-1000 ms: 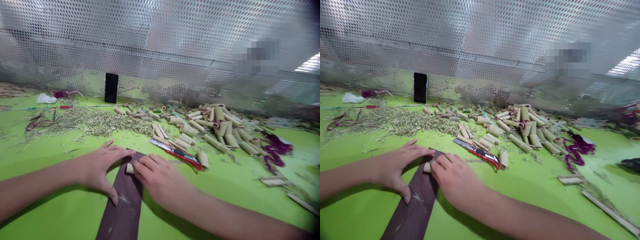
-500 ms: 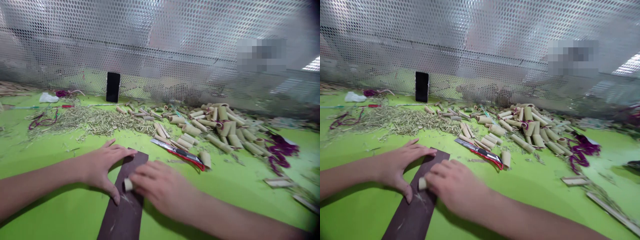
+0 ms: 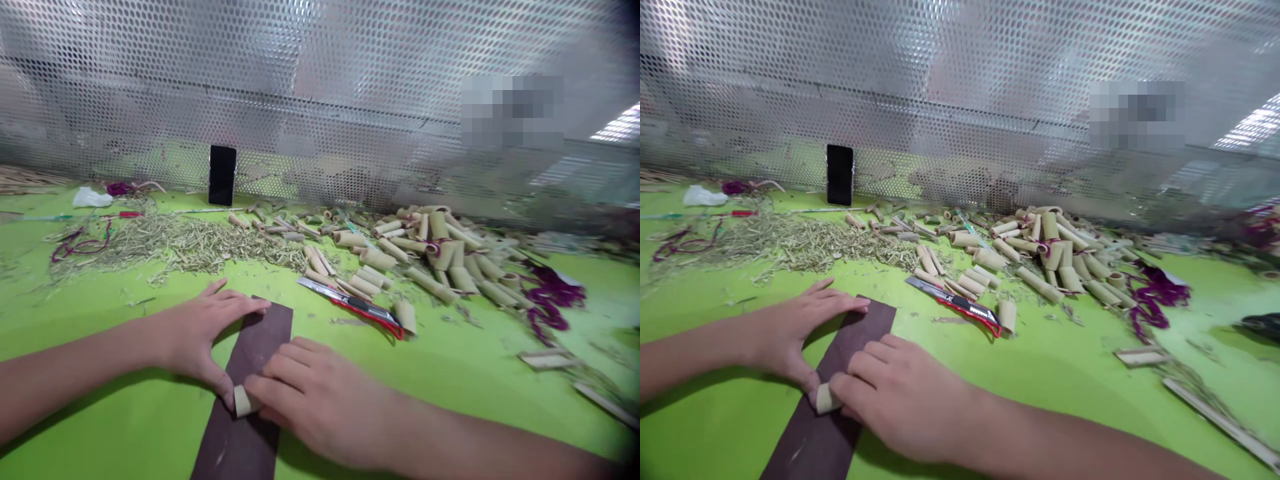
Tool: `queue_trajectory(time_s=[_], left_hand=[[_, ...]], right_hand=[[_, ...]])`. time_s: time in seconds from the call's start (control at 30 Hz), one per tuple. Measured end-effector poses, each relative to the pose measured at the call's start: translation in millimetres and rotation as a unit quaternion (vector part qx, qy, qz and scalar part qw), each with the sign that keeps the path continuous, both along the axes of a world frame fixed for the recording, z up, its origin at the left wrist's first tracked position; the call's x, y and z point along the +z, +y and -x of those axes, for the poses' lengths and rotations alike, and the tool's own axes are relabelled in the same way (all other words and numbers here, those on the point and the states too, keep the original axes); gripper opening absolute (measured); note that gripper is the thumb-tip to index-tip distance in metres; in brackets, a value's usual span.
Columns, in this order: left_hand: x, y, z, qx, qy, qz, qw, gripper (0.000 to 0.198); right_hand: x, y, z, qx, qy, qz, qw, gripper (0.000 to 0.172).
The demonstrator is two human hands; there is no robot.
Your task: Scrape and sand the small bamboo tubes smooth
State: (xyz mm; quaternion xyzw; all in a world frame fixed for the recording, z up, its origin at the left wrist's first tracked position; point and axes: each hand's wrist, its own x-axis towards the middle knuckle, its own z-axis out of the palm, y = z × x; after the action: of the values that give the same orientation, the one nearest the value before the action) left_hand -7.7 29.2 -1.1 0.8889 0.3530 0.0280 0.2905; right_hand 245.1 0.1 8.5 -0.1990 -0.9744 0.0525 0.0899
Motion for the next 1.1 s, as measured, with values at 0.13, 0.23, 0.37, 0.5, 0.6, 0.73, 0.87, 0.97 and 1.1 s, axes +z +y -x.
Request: queue_trajectory(time_s=[0.13,0.23,0.37,0.5,0.6,0.73,0.87,0.97,1.1], left_hand=[[-1.9,1,1,-0.001,-0.007,-0.007,1.000,0.117],[-3.3,1,1,-0.007,-0.017,-0.007,1.000,0.117],[-3.6,2,1,-0.002,-0.016,-0.007,1.000,0.117],[-2.1,2,1,-0.009,-0.022,-0.015,1.000,0.118],[-0.3,2,0,-0.007,-0.015,-0.010,1.000,0.117],[0.6,2,0,-0.003,-0.007,-0.002,1.000,0.118],[-0.7,1,0,-0.002,-0.018,-0.007,1.000,0.118],[-1.4,1,0,-0.006,-0.024,-0.006,1.000,0.116],[-1.8,1,0,-0.005,-0.016,-0.002,1.000,0.117]], right_hand=[[-1.7,3,1,-0.121,0.021,-0.021,0.992,0.016],[0.7,0,2,-0.074,-0.004,-0.008,0.997,0.014],[0.3,1,1,-0.068,-0.017,-0.028,0.997,0.016],[-7.8,8,-1,-0.141,-0.010,-0.098,0.985,0.019],[-11.4,9,-2,-0.127,-0.003,-0.112,0.985,0.020],[-11.1,9,-2,-0.132,-0.004,-0.119,0.984,0.023],[-8.2,7,-1,-0.132,0.016,-0.102,0.986,0.016],[-4.8,-2,2,-0.116,0.024,-0.041,0.992,0.013],[-1.0,-7,5,-0.044,0.021,0.030,0.998,0.016]])
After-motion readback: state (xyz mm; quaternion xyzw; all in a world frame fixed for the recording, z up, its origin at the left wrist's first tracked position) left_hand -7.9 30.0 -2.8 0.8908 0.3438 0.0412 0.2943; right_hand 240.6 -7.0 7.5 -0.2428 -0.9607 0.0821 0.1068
